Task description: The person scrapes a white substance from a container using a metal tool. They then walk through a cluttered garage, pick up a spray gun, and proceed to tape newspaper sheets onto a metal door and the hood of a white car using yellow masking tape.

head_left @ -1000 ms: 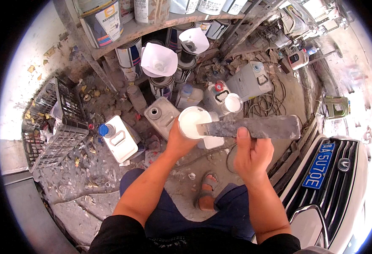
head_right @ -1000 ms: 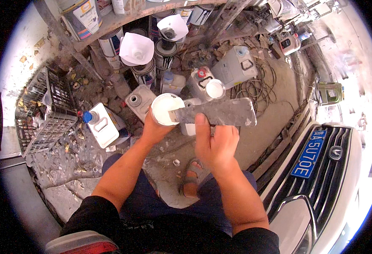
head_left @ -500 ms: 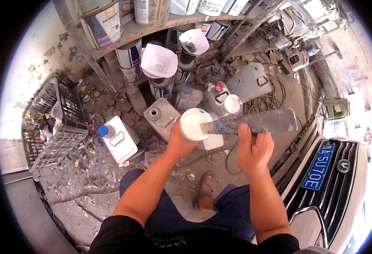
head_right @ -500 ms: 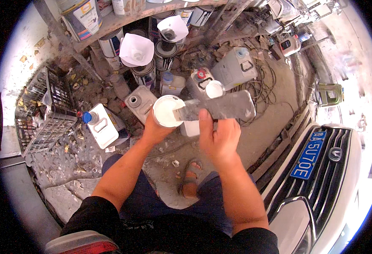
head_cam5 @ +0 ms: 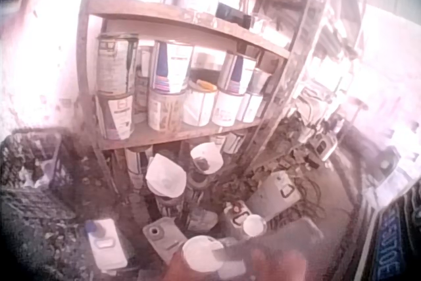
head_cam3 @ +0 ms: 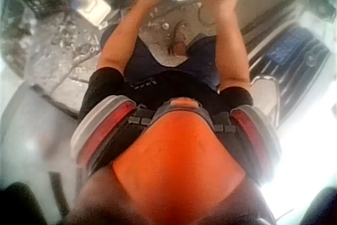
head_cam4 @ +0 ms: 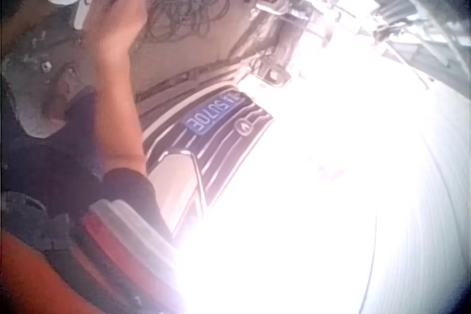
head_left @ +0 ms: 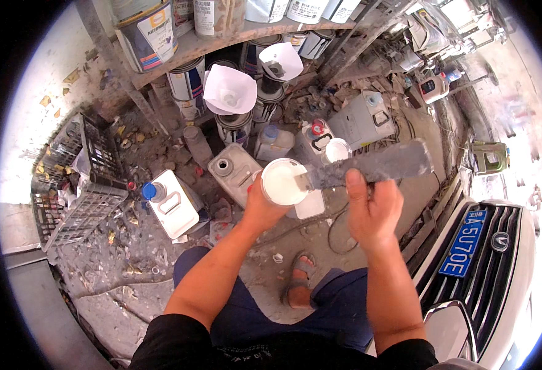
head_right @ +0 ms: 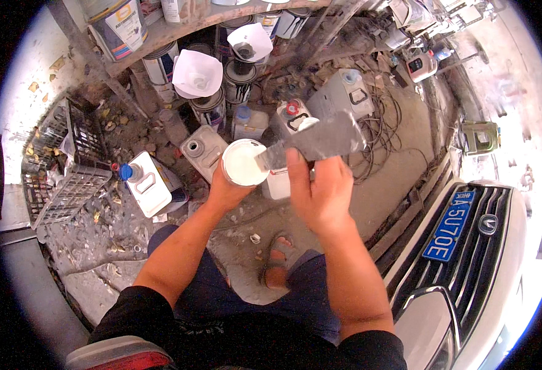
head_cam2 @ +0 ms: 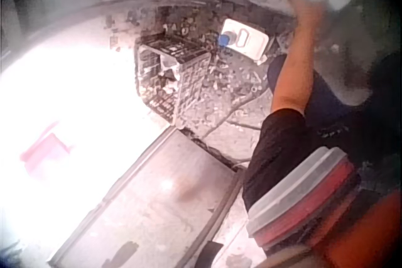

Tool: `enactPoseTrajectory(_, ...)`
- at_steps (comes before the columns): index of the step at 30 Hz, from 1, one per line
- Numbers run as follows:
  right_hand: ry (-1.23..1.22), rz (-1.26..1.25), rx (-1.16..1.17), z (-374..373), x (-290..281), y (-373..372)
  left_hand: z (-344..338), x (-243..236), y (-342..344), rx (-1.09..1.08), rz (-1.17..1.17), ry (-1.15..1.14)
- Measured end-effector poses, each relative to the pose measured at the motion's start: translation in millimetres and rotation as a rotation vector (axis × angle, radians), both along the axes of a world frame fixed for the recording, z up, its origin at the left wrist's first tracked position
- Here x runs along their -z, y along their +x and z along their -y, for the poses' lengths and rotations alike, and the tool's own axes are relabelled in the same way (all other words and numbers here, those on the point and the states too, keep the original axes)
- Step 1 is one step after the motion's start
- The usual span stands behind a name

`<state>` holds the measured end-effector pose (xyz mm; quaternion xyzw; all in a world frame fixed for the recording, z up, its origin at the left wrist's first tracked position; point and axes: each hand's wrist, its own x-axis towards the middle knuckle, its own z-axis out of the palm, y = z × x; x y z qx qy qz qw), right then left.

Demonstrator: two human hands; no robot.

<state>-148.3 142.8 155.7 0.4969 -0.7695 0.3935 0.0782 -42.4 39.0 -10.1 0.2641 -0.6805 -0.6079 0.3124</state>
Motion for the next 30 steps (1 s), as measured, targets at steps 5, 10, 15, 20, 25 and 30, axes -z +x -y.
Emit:
enactPoseTrajectory(5, -0.047, 0.011, 0.047, -8, 16, 15, 0, 3, 1, -0.003, 0.019, -0.045)
enactPoseTrajectory(10, -0.172, 0.084, -0.029, 1, -21, 6, -3, 1, 2, -0.021, 0.039, 0.061)
enactPoseTrajectory(15, 0.026, -0.01, -0.079, 1, -11, -7, -3, 5, 1, -0.029, -0.008, 0.029)
enactPoseTrajectory(20, -0.072, 0.0, 0.025, -8, 15, 9, -3, -2, -2, 0.024, -0.021, 0.005)
enactPoseTrajectory(25, -0.072, -0.048, -0.038, 1, -22, 13, -4, -5, 1, -0.008, -0.034, 0.077)
enactPoseTrajectory(30, -0.021, -0.154, -0.254, 13, -39, -10, -4, -3, 2, -0.004, -0.003, 0.043)
